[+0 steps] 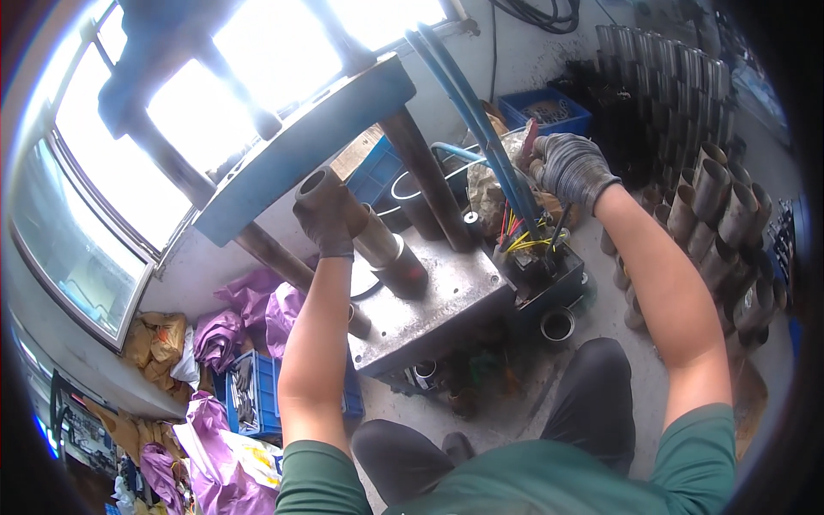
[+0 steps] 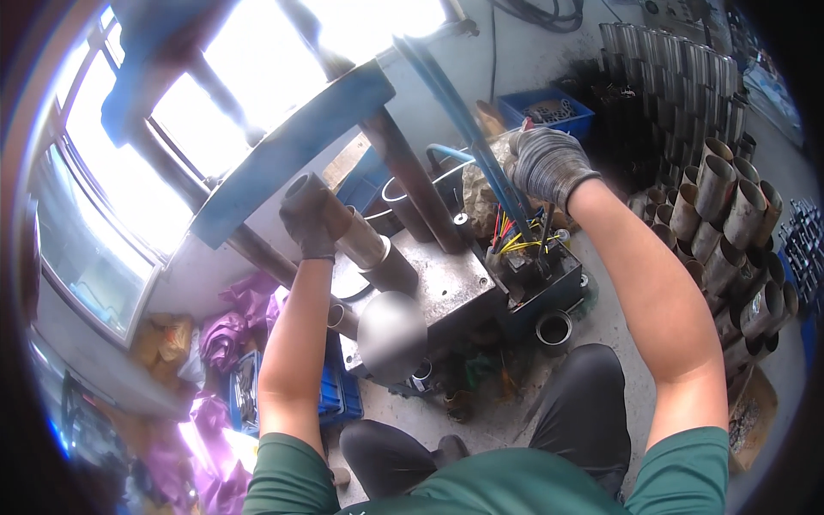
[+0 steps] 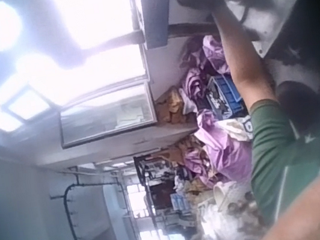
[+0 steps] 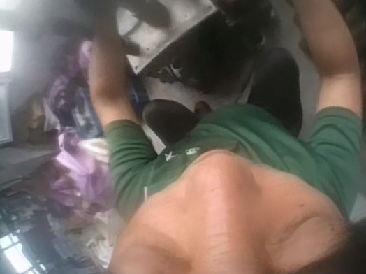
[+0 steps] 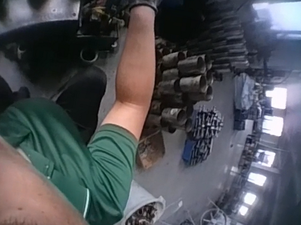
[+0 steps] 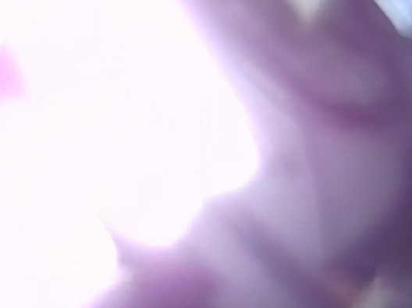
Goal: The person assembles metal components by inserting wound copper coils into metal cylinders, placing them into a press, and operating the machine to secure the parts together.
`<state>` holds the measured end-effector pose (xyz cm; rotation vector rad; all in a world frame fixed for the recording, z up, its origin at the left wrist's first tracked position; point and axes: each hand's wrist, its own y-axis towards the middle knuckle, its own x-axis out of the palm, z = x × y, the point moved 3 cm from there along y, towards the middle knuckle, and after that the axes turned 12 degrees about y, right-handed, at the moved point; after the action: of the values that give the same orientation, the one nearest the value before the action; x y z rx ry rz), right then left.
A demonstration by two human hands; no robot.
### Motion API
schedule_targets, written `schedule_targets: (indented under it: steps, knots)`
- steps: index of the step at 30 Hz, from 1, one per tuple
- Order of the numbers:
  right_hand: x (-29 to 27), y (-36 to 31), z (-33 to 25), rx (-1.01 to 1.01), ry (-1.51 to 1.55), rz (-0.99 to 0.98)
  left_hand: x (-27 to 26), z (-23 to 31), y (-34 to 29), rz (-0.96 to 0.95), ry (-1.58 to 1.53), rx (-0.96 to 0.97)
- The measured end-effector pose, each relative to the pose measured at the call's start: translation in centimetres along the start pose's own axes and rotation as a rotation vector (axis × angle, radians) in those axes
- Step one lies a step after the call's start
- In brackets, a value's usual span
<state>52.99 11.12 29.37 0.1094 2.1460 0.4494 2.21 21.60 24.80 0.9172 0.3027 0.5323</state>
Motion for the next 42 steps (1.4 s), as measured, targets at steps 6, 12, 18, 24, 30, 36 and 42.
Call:
schedule_targets:
  steps: [6, 12, 18, 24, 30, 36, 42]
  knots:
    - [-0.4, -0.4, 1.6, 0.018, -0.030, -0.018, 4.9, 6.0, -1.6, 0.204, 0.631, -0.065]
    - [0.0, -1.2, 2.3, -0.063, -0.024, 0.077, 5.8, 7.3, -2.2, -0.001, 0.751, -0.200]
    - [-0.3, -2.2, 2.0, -0.053, -0.003, 0.021, 4.0, 4.3, -3.0, 0.047, 0.444, -0.130]
    - [0.1, -6.5, 3.9, -0.164, -0.116, 0.106, 4.2, 4.7, -3.7, -0.139, 0.426, -0.168]
    - [0.0, -14.0, 6.0, -0.313, -0.106, -0.026, -2.9, 2.1, -12.2, 0.095, 0.234, -0.385]
    - [-0.1, -14.8, 6.4, -0.293, -0.072, -0.096, -9.5, 1.4, -25.4, 0.331, 1.152, -0.891]
    - [-0.9, -9.7, 3.7, -0.454, -0.039, 0.201, -11.6, -2.6, -27.6, 0.024, 1.038, -1.164]
